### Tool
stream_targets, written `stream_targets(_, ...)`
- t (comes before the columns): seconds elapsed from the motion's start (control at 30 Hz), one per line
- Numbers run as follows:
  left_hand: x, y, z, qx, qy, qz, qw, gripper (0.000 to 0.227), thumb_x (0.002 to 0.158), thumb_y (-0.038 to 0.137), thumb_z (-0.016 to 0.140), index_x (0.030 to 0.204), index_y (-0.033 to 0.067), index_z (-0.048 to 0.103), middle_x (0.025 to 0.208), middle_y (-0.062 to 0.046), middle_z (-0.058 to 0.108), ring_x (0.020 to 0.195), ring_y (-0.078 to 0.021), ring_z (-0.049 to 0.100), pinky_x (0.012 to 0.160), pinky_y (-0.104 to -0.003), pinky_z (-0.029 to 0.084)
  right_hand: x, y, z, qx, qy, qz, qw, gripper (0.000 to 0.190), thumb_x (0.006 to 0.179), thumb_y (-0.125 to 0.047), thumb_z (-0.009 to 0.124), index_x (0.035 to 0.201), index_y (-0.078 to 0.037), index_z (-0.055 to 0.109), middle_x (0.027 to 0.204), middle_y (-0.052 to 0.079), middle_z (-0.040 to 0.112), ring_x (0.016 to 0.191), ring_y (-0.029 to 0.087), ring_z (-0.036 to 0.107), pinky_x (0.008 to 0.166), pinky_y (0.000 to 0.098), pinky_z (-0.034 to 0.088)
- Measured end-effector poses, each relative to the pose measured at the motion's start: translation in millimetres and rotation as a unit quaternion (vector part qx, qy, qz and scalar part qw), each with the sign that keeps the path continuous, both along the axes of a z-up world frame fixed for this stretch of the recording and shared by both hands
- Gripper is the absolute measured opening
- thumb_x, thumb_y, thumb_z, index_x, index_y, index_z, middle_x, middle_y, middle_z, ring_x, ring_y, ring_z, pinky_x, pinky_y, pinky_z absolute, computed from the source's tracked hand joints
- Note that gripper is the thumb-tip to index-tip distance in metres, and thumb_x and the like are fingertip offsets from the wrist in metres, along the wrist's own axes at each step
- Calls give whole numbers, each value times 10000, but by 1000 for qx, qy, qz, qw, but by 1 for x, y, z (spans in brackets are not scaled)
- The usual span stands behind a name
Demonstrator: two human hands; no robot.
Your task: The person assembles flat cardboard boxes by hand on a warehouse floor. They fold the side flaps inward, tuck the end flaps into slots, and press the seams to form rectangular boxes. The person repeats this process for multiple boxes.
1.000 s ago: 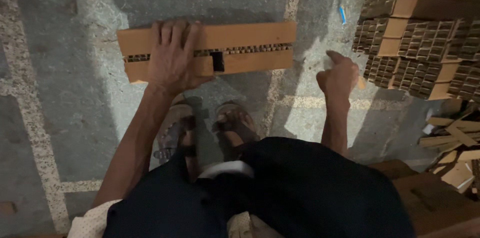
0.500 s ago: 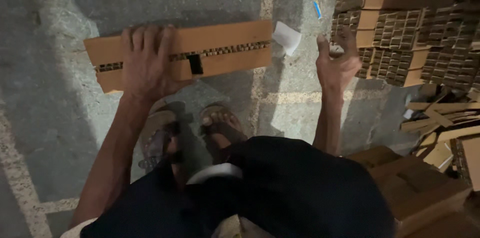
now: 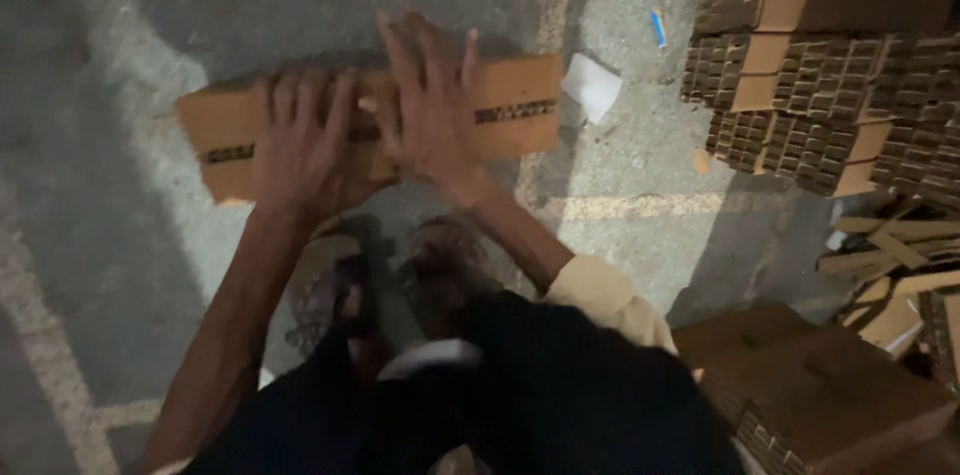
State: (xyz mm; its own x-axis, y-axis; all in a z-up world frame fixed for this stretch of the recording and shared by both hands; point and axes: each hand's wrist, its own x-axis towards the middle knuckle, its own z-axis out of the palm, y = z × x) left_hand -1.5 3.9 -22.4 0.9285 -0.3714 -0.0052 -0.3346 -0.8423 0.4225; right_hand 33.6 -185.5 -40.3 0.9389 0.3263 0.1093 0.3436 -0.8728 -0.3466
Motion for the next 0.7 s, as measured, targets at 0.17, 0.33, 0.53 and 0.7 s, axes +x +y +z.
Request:
stream_targets(0.17, -1, 3, -6, 73, -22, -18, 997, 674, 936, 292, 797, 1481, 34, 496, 1449, -199, 481, 1363, -380, 443, 1264, -556, 284, -2, 1, 13, 70, 38, -15, 997, 631, 1139, -517, 372, 1627, -124, 304, 1638, 190, 392, 1486, 363, 443, 1303, 678, 94)
stream_targets(0.33, -2, 3, -3, 11, 25, -7, 1000, 774, 831, 338, 785, 1462, -16, 511, 1388, -253, 490, 1302, -458, 445, 1196, -632, 288, -1, 0, 10, 31, 42, -6, 999, 617, 1137, -511, 380, 1608, -117, 324, 1594, 215, 418, 1500, 392, 447, 1341, 697, 89)
stream_targets(0.53, 1, 0, 3, -26, -9, -6, 1000, 1114, 637, 546, 895, 1492, -12, 451, 1365, -269, 478, 1256, -474, 442, 1126, -666, 279, 1, -1, 9, -17, 106, -35, 994, 651, 1093, -447, 473, 1627, -105, 328, 1488, 195, 488, 1467, 359, 441, 1354, 685, 81)
stream_targets(0.7, 0, -1, 5, -30, -1, -8, 1000, 1204, 629, 670, 907, 1499, -15, 435, 1348, -266, 477, 1242, -474, 435, 1133, -677, 282, 10, -73, 6, 54, -12, -116, 992, 640, 1082, -334, 514, 1606, -45, 287, 1628, 251, 367, 1544, 410, 295, 1288, 613, 107)
